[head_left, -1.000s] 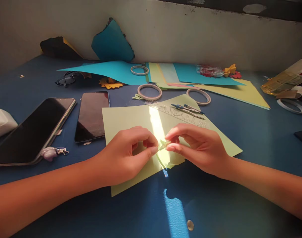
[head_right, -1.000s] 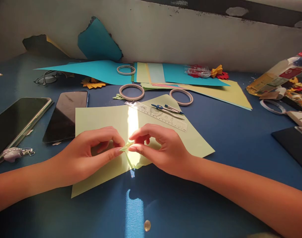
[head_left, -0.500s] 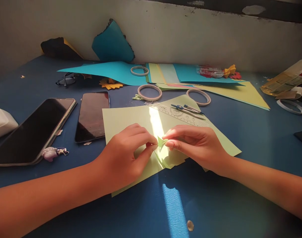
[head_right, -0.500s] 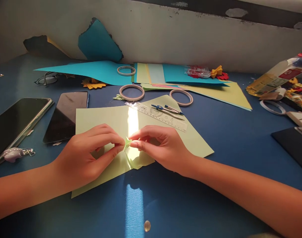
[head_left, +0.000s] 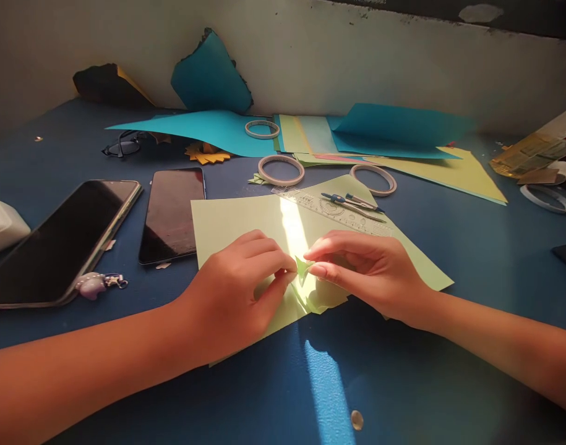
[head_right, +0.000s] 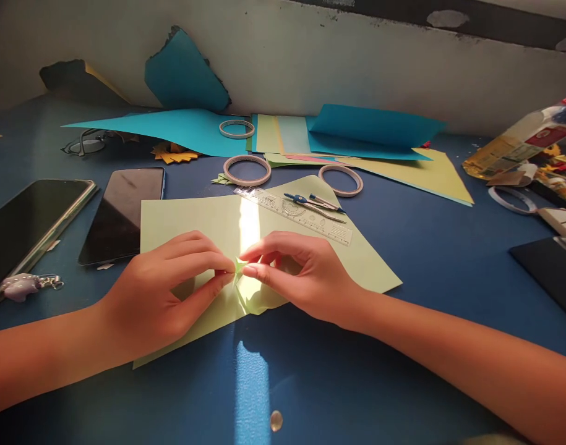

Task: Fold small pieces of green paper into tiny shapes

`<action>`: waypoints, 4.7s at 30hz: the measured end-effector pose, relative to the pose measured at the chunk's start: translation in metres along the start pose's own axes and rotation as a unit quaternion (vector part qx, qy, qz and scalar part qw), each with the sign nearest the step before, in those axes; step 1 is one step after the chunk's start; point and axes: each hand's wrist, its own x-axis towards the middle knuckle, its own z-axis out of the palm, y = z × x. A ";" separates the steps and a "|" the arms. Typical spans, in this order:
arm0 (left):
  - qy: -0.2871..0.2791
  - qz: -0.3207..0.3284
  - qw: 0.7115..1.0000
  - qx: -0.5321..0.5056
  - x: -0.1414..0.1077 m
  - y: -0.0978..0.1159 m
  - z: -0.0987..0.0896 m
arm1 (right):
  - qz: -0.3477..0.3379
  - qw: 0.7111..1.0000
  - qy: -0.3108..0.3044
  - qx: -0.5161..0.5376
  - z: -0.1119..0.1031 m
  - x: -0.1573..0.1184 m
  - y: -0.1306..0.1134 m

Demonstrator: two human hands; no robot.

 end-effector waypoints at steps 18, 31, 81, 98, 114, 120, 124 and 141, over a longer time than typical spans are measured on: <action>0.012 0.024 1.000 0.005 -0.001 -0.001 0.001 | -0.013 1.000 -0.016 -0.005 -0.001 0.000 -0.001; 0.014 0.027 1.000 0.007 -0.002 -0.001 0.003 | -0.003 1.000 -0.009 -0.006 0.000 0.000 -0.001; 0.025 0.015 0.999 0.036 -0.003 0.001 0.000 | -0.006 0.999 0.030 0.012 0.000 -0.002 0.002; 0.024 0.000 0.999 0.033 -0.001 0.002 -0.001 | 0.025 1.000 0.008 -0.009 0.000 -0.001 0.000; -0.025 -0.026 0.999 -0.001 -0.003 0.001 0.000 | -0.203 0.947 -0.023 -0.248 0.007 -0.006 0.008; -0.034 -0.017 0.999 0.010 -0.002 -0.001 0.001 | -0.209 0.941 -0.027 -0.266 0.007 -0.007 0.009; -0.022 -0.017 0.999 0.017 -0.001 -0.002 0.001 | -0.213 0.938 -0.031 -0.272 0.007 -0.006 0.010; -0.061 -0.044 0.996 0.046 0.001 0.007 0.003 | -0.225 0.933 -0.035 -0.281 0.008 -0.008 0.011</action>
